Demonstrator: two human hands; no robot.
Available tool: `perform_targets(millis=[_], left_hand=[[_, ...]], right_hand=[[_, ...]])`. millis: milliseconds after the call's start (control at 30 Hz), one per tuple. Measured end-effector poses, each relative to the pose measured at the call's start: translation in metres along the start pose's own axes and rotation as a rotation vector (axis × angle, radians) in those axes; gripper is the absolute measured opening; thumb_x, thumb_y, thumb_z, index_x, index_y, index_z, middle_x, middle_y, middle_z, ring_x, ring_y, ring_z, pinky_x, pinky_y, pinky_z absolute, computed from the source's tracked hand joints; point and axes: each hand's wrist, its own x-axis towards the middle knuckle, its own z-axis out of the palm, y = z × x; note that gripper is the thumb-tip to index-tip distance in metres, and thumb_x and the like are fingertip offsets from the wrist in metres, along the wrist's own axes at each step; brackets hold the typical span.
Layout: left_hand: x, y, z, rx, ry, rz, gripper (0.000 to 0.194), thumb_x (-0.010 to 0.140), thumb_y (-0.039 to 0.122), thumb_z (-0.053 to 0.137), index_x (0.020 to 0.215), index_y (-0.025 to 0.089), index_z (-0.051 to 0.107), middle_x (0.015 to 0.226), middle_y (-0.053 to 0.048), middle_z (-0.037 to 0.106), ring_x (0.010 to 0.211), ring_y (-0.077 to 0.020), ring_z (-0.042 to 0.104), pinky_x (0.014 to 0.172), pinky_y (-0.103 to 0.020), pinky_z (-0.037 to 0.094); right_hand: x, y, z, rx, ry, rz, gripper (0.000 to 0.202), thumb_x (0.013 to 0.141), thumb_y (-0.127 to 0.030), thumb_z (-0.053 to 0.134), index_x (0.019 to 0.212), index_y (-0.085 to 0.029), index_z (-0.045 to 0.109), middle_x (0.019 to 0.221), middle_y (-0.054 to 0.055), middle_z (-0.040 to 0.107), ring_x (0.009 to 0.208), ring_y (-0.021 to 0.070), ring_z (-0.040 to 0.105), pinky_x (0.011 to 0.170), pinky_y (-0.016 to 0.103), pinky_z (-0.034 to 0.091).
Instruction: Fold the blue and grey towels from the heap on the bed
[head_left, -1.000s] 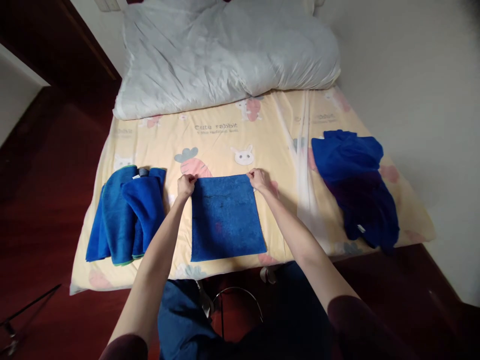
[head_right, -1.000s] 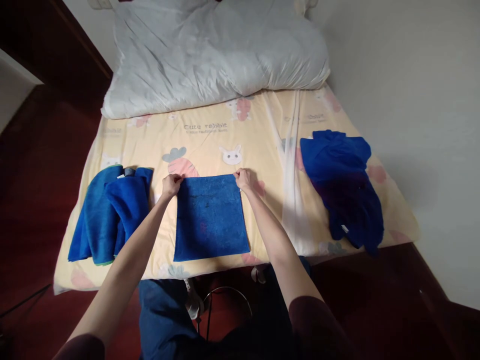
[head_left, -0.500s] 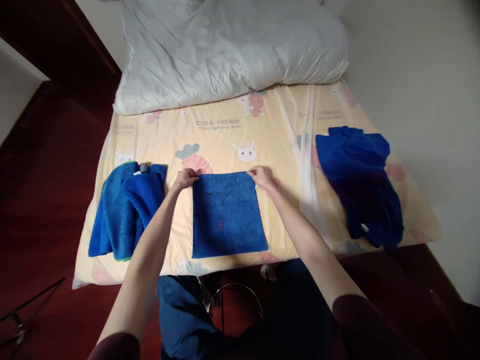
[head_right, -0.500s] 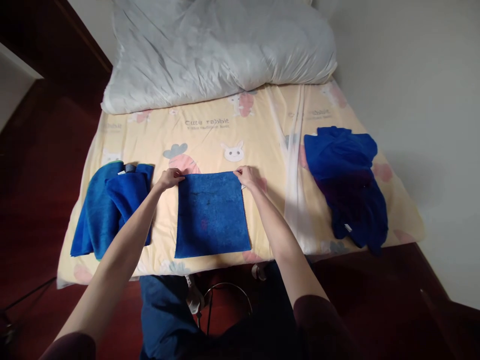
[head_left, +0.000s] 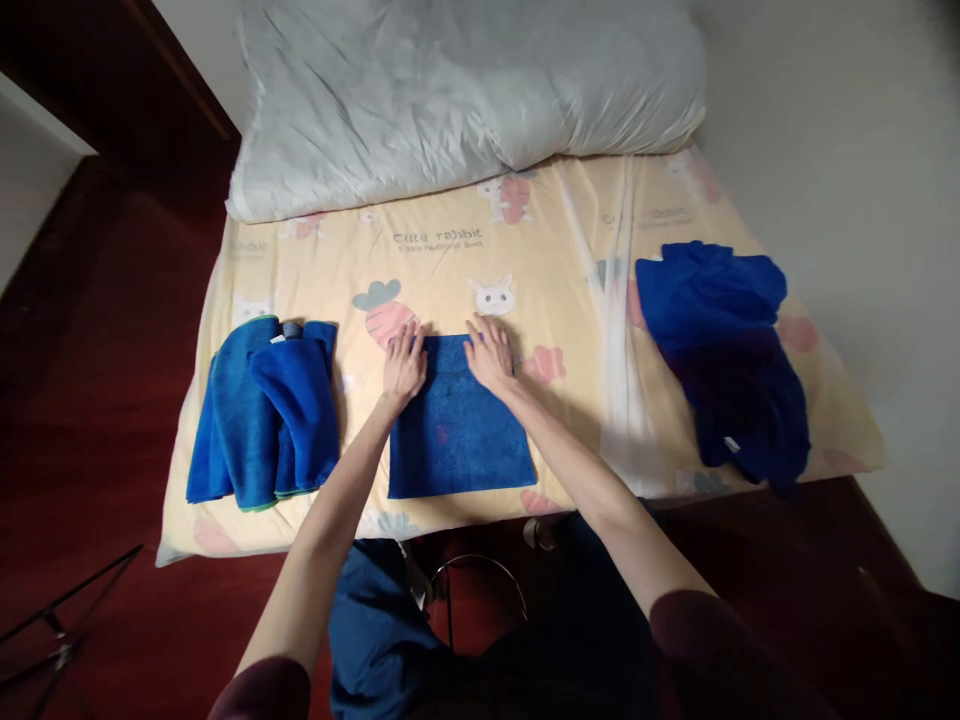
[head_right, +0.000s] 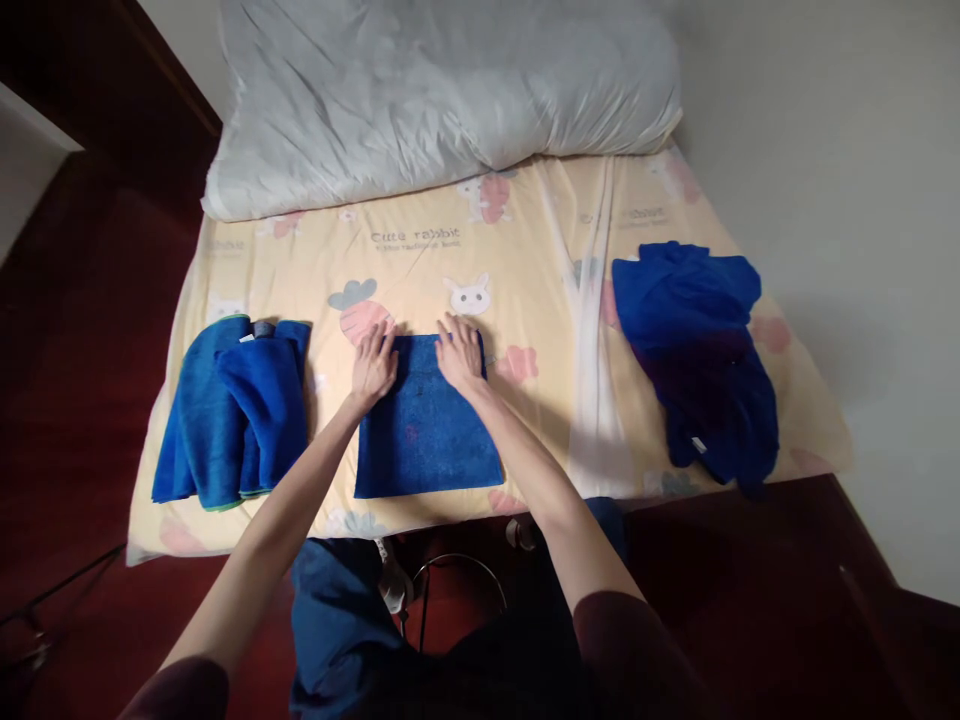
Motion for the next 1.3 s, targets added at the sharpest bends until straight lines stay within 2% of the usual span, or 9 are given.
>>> perform_targets(millis=[100, 167, 400, 533, 667, 800, 933, 1133, 1300], left_hand=[[-0.01, 0.013, 0.017, -0.021, -0.089, 0.054, 0.064, 0.101, 0.033, 0.039, 0.16, 0.011, 0.041, 0.172, -0.015, 0.03, 0.163, -0.0298, 0.017, 0.133, -0.052, 0.016], [-0.014, 0.011, 0.025, -0.019, -0.069, -0.009, 0.065, 0.101, 0.036, 0.038, 0.161, 0.01, 0.041, 0.172, -0.015, 0.029, 0.163, -0.0305, 0.016, 0.133, -0.054, 0.015], [-0.015, -0.013, 0.024, -0.033, -0.006, -0.134, 0.072, 0.103, 0.045, 0.038, 0.163, 0.005, 0.036, 0.174, -0.017, 0.022, 0.164, -0.0284, 0.011, 0.135, -0.048, 0.007], [-0.013, -0.009, 0.018, -0.052, -0.03, -0.149, 0.074, 0.101, 0.042, 0.04, 0.162, -0.001, 0.034, 0.173, -0.021, 0.021, 0.164, -0.0313, 0.009, 0.135, -0.051, 0.005], [-0.022, 0.01, 0.012, -0.024, -0.032, -0.096, 0.071, 0.102, 0.039, 0.039, 0.162, 0.002, 0.034, 0.173, -0.02, 0.022, 0.164, -0.0311, 0.008, 0.135, -0.054, 0.005], [-0.047, 0.037, 0.02, -0.017, -0.062, -0.006, 0.067, 0.102, 0.031, 0.036, 0.163, 0.004, 0.034, 0.174, -0.017, 0.022, 0.164, -0.0285, 0.009, 0.135, -0.051, 0.007], [-0.071, 0.048, 0.034, -0.01, -0.098, -0.032, 0.065, 0.103, 0.028, 0.032, 0.162, 0.002, 0.036, 0.172, -0.018, 0.027, 0.163, -0.0279, 0.017, 0.134, -0.049, 0.01], [-0.08, 0.031, 0.033, -0.02, -0.032, -0.014, 0.063, 0.105, 0.035, 0.033, 0.162, 0.007, 0.039, 0.172, -0.015, 0.027, 0.163, -0.0266, 0.02, 0.134, -0.049, 0.013], [-0.076, 0.014, 0.029, -0.04, 0.016, -0.08, 0.067, 0.105, 0.037, 0.035, 0.162, 0.004, 0.036, 0.173, -0.017, 0.026, 0.163, -0.0277, 0.017, 0.134, -0.049, 0.013]], right_hand=[[-0.016, -0.027, 0.017, 0.033, -0.128, -0.121, 0.056, 0.108, -0.034, 0.037, 0.16, -0.014, 0.046, 0.172, 0.01, 0.033, 0.16, 0.0266, 0.026, 0.134, 0.048, 0.017], [-0.024, -0.026, 0.027, 0.041, -0.155, -0.095, 0.058, 0.109, -0.037, 0.035, 0.162, -0.014, 0.042, 0.172, 0.009, 0.033, 0.162, 0.0242, 0.024, 0.135, 0.047, 0.013], [-0.027, 0.033, 0.026, 0.002, -0.06, 0.106, 0.067, 0.11, -0.044, 0.03, 0.165, -0.006, 0.032, 0.173, 0.014, 0.027, 0.164, 0.0241, 0.018, 0.136, 0.047, 0.007], [-0.019, 0.045, 0.017, 0.01, -0.104, 0.151, 0.066, 0.11, -0.044, 0.031, 0.166, -0.008, 0.032, 0.173, 0.015, 0.027, 0.163, 0.0262, 0.02, 0.135, 0.052, 0.008], [-0.021, 0.019, 0.006, -0.016, -0.088, 0.123, 0.065, 0.109, -0.038, 0.034, 0.165, -0.006, 0.031, 0.173, 0.017, 0.026, 0.164, 0.03, 0.015, 0.133, 0.061, 0.002], [-0.046, -0.032, 0.014, -0.028, -0.15, -0.086, 0.062, 0.106, -0.026, 0.034, 0.165, -0.007, 0.032, 0.174, 0.013, 0.024, 0.165, 0.0239, 0.012, 0.136, 0.05, 0.003], [-0.074, -0.058, 0.033, -0.03, -0.209, -0.046, 0.06, 0.107, -0.023, 0.031, 0.166, -0.009, 0.033, 0.174, 0.011, 0.025, 0.164, 0.0213, 0.016, 0.135, 0.046, 0.008], [-0.088, -0.013, 0.028, -0.025, -0.099, 0.032, 0.068, 0.11, -0.043, 0.029, 0.166, -0.003, 0.029, 0.174, 0.016, 0.024, 0.164, 0.0242, 0.017, 0.135, 0.049, 0.007], [-0.093, 0.037, 0.006, -0.036, -0.118, 0.042, 0.068, 0.11, -0.043, 0.026, 0.166, -0.004, 0.028, 0.174, 0.015, 0.024, 0.164, 0.0245, 0.018, 0.135, 0.049, 0.012]])
